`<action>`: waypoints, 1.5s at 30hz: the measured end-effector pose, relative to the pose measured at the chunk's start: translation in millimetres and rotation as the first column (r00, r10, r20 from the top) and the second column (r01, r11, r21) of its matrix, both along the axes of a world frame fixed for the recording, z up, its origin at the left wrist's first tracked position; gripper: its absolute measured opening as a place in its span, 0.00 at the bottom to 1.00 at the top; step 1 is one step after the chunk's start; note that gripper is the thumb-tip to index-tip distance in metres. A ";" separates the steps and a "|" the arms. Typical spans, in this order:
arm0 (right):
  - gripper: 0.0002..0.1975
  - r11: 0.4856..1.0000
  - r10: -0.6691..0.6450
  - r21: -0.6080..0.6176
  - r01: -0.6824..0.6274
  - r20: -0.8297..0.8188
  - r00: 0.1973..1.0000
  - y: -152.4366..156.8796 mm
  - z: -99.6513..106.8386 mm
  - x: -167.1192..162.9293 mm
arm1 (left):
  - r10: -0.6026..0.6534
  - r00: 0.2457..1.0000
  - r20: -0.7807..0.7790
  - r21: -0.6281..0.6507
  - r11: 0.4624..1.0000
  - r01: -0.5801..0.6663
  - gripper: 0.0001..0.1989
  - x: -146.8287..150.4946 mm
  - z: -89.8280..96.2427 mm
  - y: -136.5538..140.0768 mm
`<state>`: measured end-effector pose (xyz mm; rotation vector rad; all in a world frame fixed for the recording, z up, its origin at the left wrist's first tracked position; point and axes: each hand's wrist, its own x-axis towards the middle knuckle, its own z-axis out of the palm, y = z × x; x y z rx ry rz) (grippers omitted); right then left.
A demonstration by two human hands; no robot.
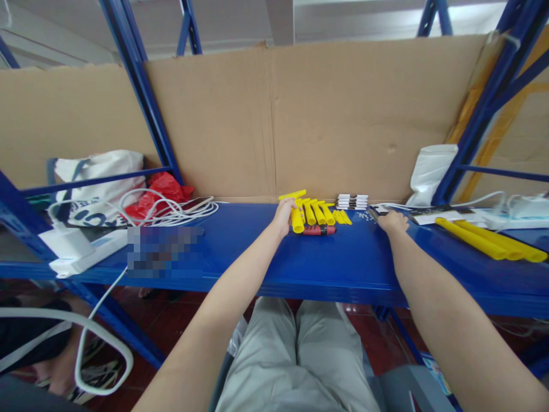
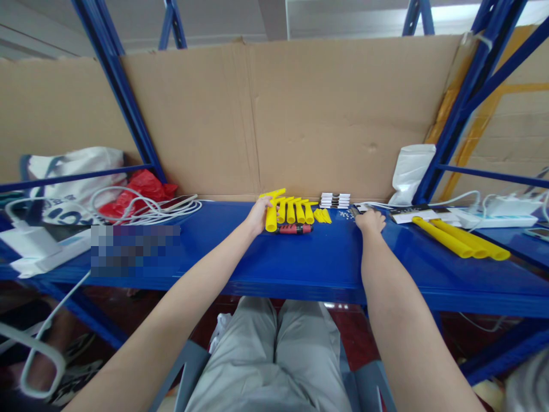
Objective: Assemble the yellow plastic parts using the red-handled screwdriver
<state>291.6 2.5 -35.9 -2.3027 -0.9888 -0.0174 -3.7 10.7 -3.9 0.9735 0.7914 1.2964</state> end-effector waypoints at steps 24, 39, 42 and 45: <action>0.15 0.318 0.948 -0.269 -0.909 0.112 0.298 -22.9 40.5 -93.5 | -0.086 0.993 -0.080 -0.099 0.992 0.078 0.10 -1.4 9.3 -11.6; 0.22 0.402 0.902 0.286 -0.870 -0.287 0.322 -38.0 49.6 -96.4 | -0.215 0.963 -0.160 -0.133 0.972 0.195 0.05 -13.7 14.2 -3.1; 0.22 0.497 0.868 0.525 -0.691 -0.278 0.412 -38.4 54.7 -97.3 | -0.199 0.969 -0.145 -0.128 0.975 0.181 0.07 -13.6 13.5 -2.3; 0.22 0.528 0.826 0.675 -0.516 -0.268 0.496 -32.6 56.4 -92.8 | -0.183 0.968 -0.169 -0.155 0.975 0.157 0.10 -10.9 9.4 -2.8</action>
